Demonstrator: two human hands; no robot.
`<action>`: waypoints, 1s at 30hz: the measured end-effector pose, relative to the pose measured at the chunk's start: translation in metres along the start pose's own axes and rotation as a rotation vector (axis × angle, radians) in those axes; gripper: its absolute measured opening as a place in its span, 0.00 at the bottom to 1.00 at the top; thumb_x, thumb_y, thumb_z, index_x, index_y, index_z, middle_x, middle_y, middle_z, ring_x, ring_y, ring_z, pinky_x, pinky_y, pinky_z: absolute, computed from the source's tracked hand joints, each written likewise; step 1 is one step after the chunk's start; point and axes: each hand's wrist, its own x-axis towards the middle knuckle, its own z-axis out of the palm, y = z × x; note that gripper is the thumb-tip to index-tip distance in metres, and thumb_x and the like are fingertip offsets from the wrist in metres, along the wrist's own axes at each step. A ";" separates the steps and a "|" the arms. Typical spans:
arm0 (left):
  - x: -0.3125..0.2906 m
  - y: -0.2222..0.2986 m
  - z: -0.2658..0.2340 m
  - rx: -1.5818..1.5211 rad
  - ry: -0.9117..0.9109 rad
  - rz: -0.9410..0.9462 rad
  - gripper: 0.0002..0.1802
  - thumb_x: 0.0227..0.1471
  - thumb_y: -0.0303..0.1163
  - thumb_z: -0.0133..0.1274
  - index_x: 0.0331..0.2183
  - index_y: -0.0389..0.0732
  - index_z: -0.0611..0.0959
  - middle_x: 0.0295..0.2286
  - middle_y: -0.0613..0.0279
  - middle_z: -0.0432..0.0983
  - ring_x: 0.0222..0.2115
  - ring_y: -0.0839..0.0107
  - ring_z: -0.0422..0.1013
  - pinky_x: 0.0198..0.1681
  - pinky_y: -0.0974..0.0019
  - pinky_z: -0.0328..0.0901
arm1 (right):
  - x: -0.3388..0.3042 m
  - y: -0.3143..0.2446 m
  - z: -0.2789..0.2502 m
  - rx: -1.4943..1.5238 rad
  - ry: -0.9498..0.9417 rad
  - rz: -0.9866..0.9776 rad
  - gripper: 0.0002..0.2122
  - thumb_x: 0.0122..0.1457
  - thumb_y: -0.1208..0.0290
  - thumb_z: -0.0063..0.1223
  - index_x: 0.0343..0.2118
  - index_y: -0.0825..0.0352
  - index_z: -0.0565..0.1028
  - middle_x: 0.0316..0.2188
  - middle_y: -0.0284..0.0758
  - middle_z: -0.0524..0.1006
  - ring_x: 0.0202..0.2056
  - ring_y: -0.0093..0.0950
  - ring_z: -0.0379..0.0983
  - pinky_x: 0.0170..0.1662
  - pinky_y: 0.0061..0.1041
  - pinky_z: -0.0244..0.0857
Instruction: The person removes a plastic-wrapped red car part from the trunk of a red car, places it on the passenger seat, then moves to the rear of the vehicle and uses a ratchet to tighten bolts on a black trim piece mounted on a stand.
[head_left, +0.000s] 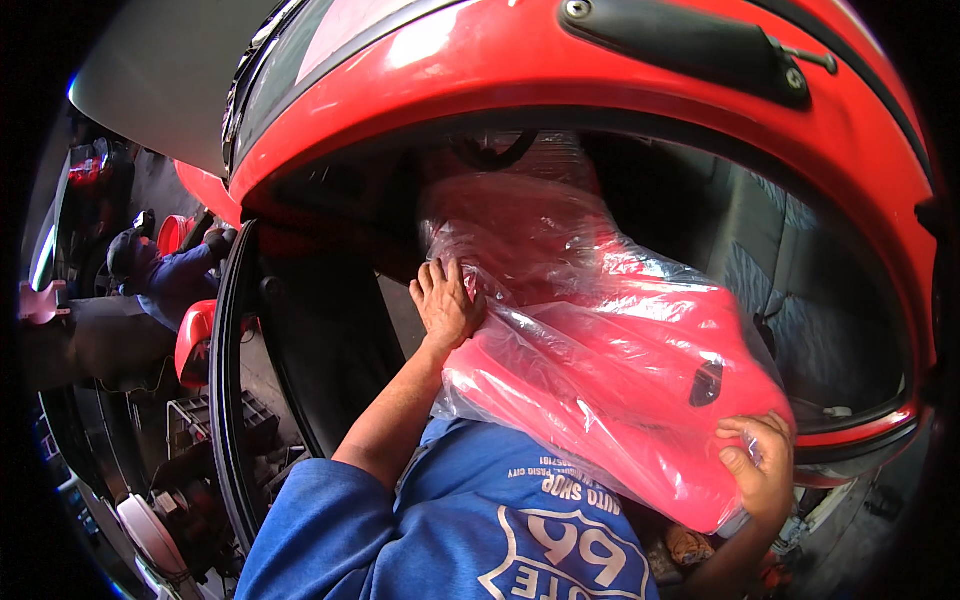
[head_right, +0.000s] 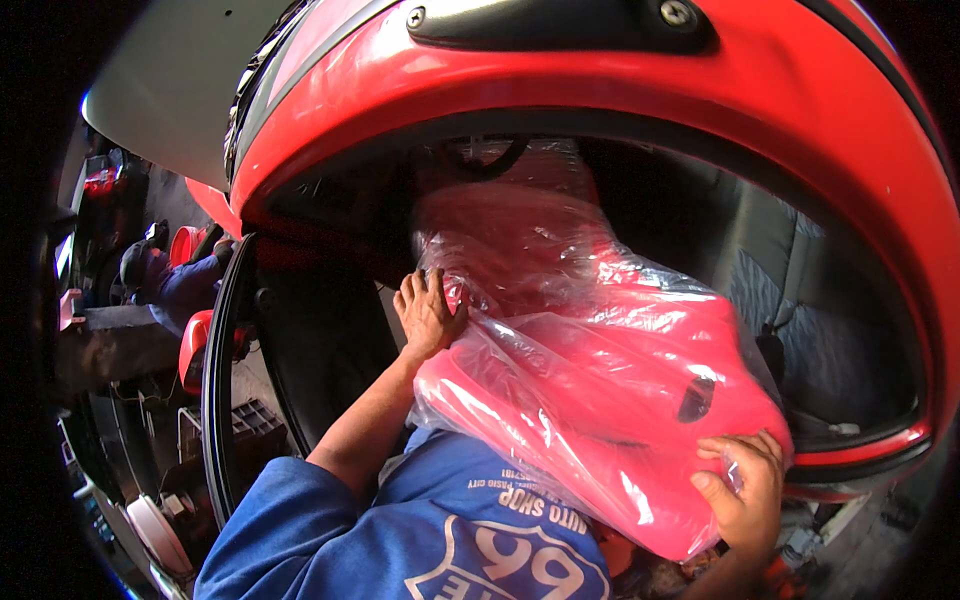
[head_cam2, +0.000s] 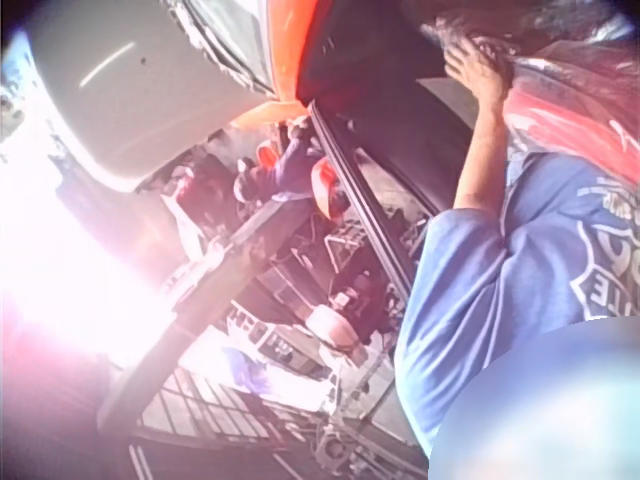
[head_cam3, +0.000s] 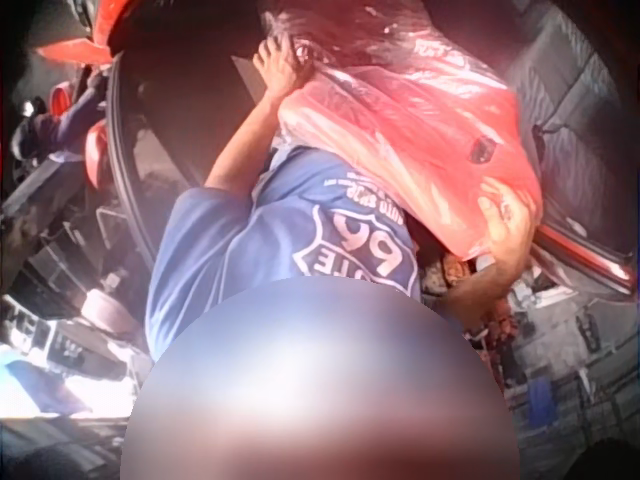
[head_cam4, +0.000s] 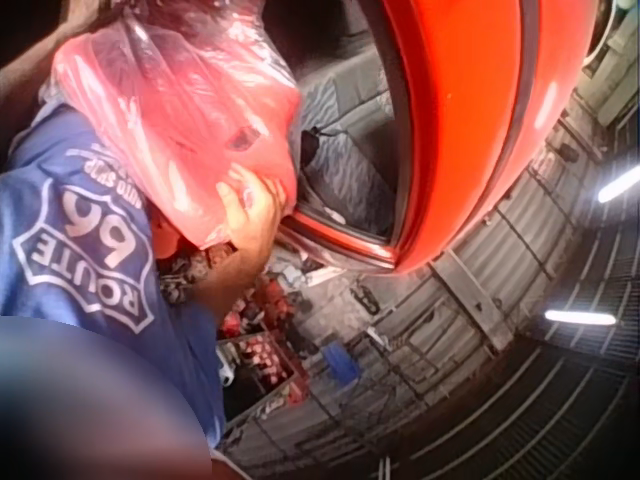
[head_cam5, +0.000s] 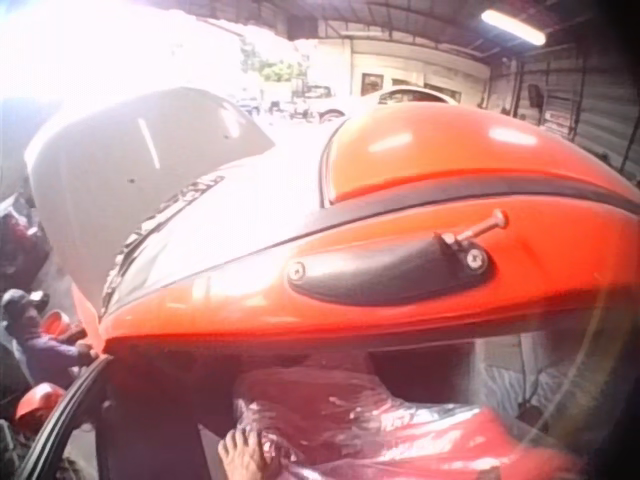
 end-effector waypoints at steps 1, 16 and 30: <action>-0.003 -0.004 0.008 -0.010 -0.029 0.024 0.48 0.47 0.62 0.64 0.59 0.41 0.72 0.57 0.43 0.66 0.62 0.41 0.58 0.61 0.39 0.56 | -0.001 0.003 0.000 0.015 -0.010 0.000 0.22 0.47 0.54 0.65 0.39 0.67 0.82 0.34 0.38 0.84 0.45 0.39 0.77 0.63 0.44 0.54; -0.034 0.042 -0.206 -0.451 -0.560 0.625 0.61 0.28 0.70 0.72 0.59 0.42 0.78 0.58 0.52 0.72 0.63 0.50 0.61 0.67 0.45 0.52 | 0.047 -0.048 -0.027 -0.101 -0.335 -0.495 0.34 0.50 0.51 0.69 0.56 0.69 0.75 0.50 0.48 0.79 0.53 0.44 0.75 0.57 0.41 0.66; -0.079 0.111 -0.173 -0.435 -0.153 0.628 0.30 0.28 0.43 0.70 0.37 0.41 0.85 0.33 0.57 0.82 0.38 0.58 0.79 0.44 0.55 0.69 | 0.030 -0.069 0.121 -0.887 0.088 -0.627 0.24 0.61 0.72 0.49 0.62 0.59 0.68 0.37 0.40 0.78 0.33 0.33 0.74 0.40 0.33 0.66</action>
